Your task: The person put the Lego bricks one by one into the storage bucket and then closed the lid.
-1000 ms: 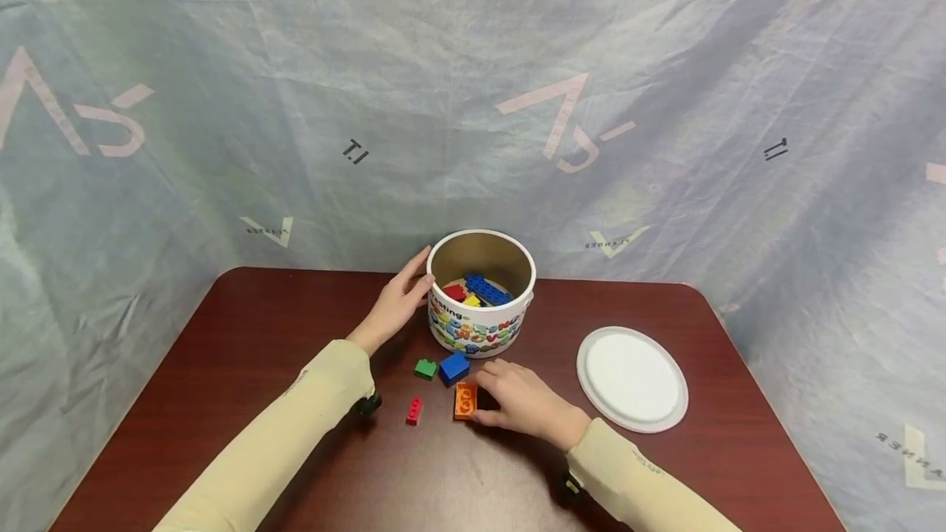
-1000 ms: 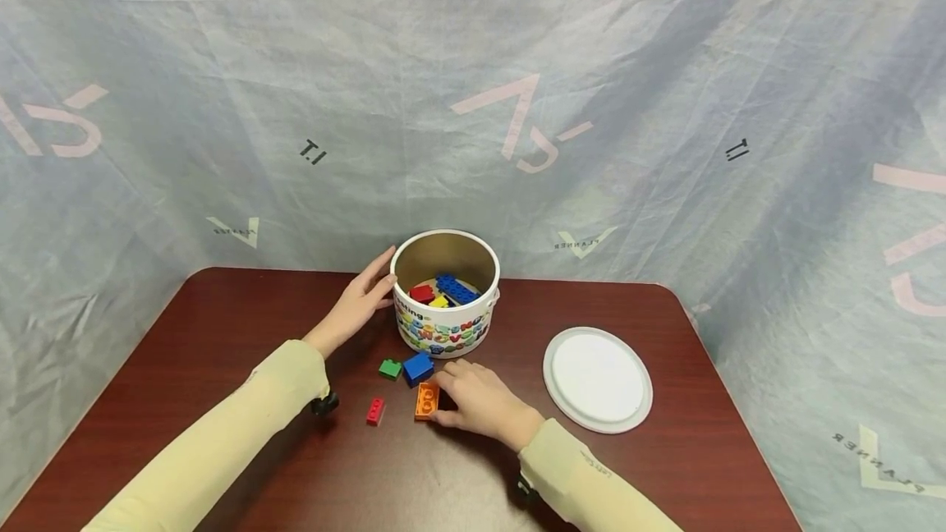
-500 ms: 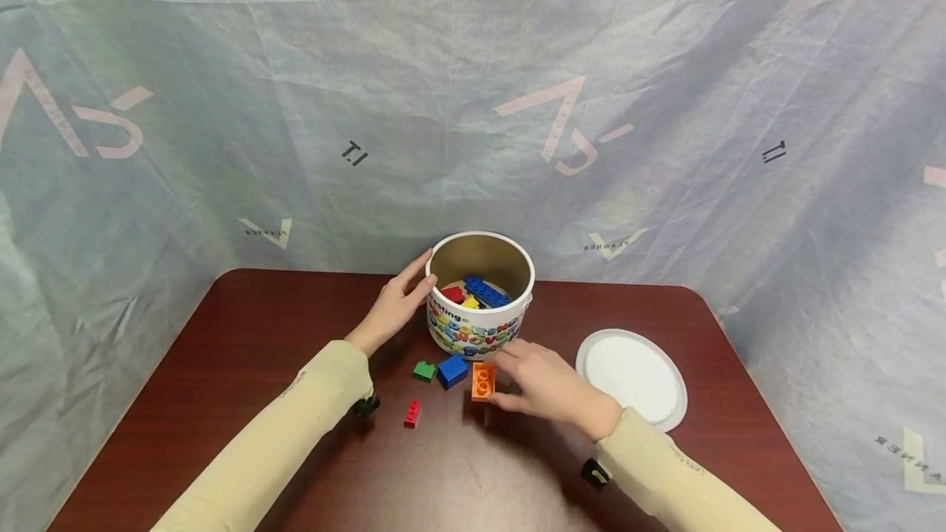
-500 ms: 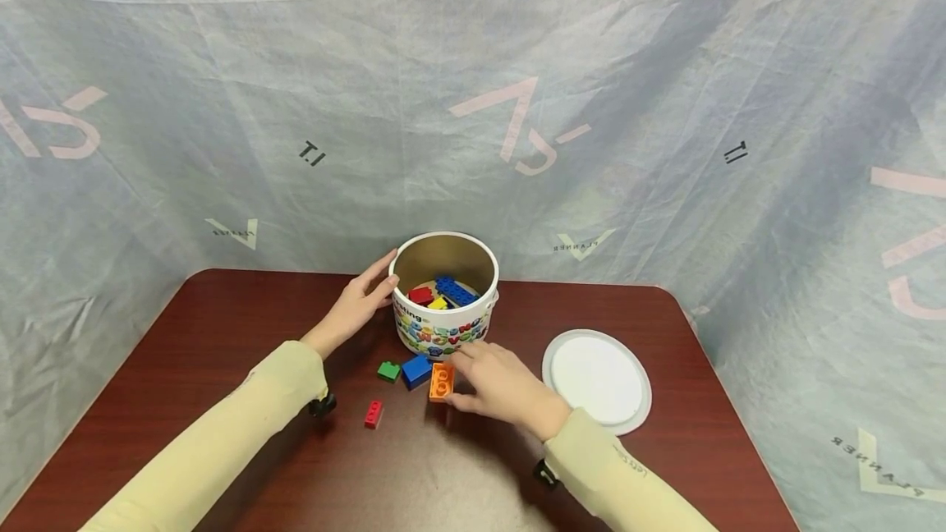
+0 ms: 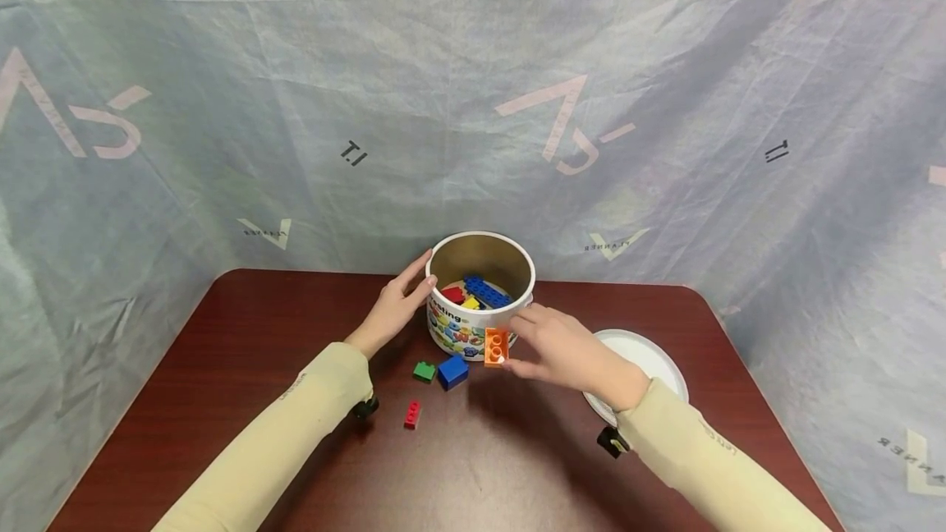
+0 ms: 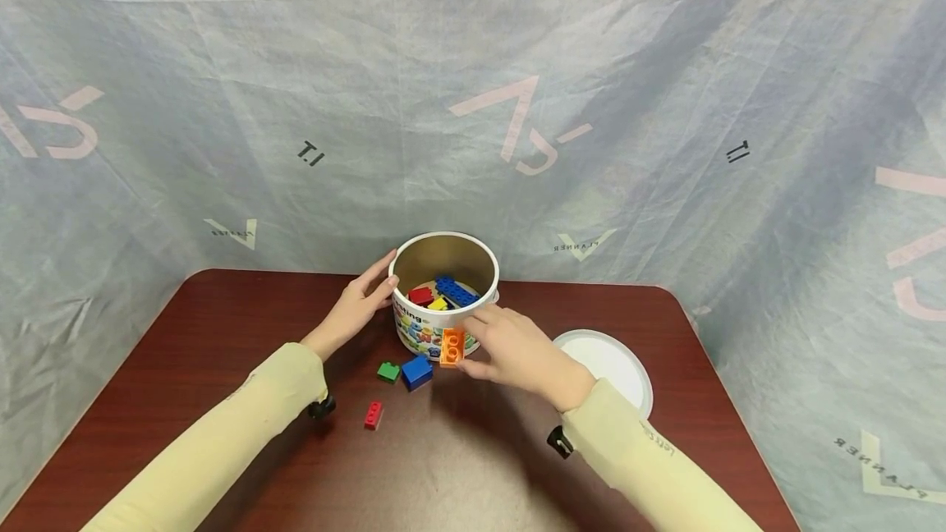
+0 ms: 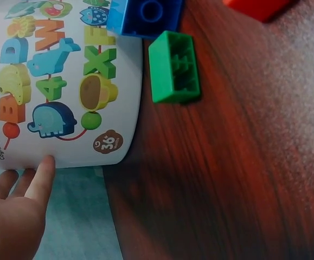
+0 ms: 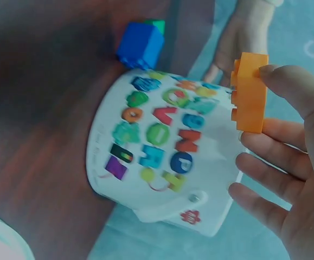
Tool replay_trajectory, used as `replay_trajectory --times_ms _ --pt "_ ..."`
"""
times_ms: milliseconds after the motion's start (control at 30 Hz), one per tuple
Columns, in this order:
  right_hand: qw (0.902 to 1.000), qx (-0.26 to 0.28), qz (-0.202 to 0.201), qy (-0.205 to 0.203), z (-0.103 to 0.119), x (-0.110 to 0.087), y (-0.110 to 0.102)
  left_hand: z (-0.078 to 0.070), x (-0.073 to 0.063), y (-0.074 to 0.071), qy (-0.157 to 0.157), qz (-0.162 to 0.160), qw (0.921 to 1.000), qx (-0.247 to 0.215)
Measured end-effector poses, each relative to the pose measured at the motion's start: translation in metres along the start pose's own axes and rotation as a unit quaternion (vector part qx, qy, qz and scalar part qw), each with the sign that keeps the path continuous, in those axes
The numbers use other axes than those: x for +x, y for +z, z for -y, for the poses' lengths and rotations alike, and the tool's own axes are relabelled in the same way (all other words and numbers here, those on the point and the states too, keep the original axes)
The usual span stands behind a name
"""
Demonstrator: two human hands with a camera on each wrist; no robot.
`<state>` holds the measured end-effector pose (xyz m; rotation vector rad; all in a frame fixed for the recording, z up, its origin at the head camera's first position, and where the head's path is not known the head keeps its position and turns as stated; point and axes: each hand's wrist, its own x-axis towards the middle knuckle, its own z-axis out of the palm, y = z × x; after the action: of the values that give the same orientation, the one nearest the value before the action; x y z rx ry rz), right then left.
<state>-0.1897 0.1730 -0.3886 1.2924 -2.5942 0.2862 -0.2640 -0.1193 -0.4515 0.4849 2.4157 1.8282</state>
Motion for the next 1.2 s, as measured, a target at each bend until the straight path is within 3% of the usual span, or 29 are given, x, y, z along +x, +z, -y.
replay_trajectory --times_ms 133,367,433,833,1200 --pt "0.9999 -0.002 -0.009 -0.004 -0.006 0.008 -0.009 -0.013 -0.006 -0.001 0.003 0.004 1.0000 0.003" --pt "0.9999 -0.001 -0.014 0.003 -0.016 0.024 -0.021 0.020 0.008 0.000 0.009 0.002 0.9999 -0.004" --pt "0.9998 0.004 -0.014 0.011 -0.021 0.030 -0.024 0.023 0.009 0.000 0.012 -0.001 0.9999 -0.001" --pt "0.9974 0.016 0.011 0.069 -0.046 0.051 -0.023 0.024 0.007 0.000 0.012 -0.009 0.9996 0.024" --pt "0.9904 0.034 0.049 0.125 -0.064 0.073 -0.015 0.023 0.008 -0.001 0.004 0.006 1.0000 -0.004"
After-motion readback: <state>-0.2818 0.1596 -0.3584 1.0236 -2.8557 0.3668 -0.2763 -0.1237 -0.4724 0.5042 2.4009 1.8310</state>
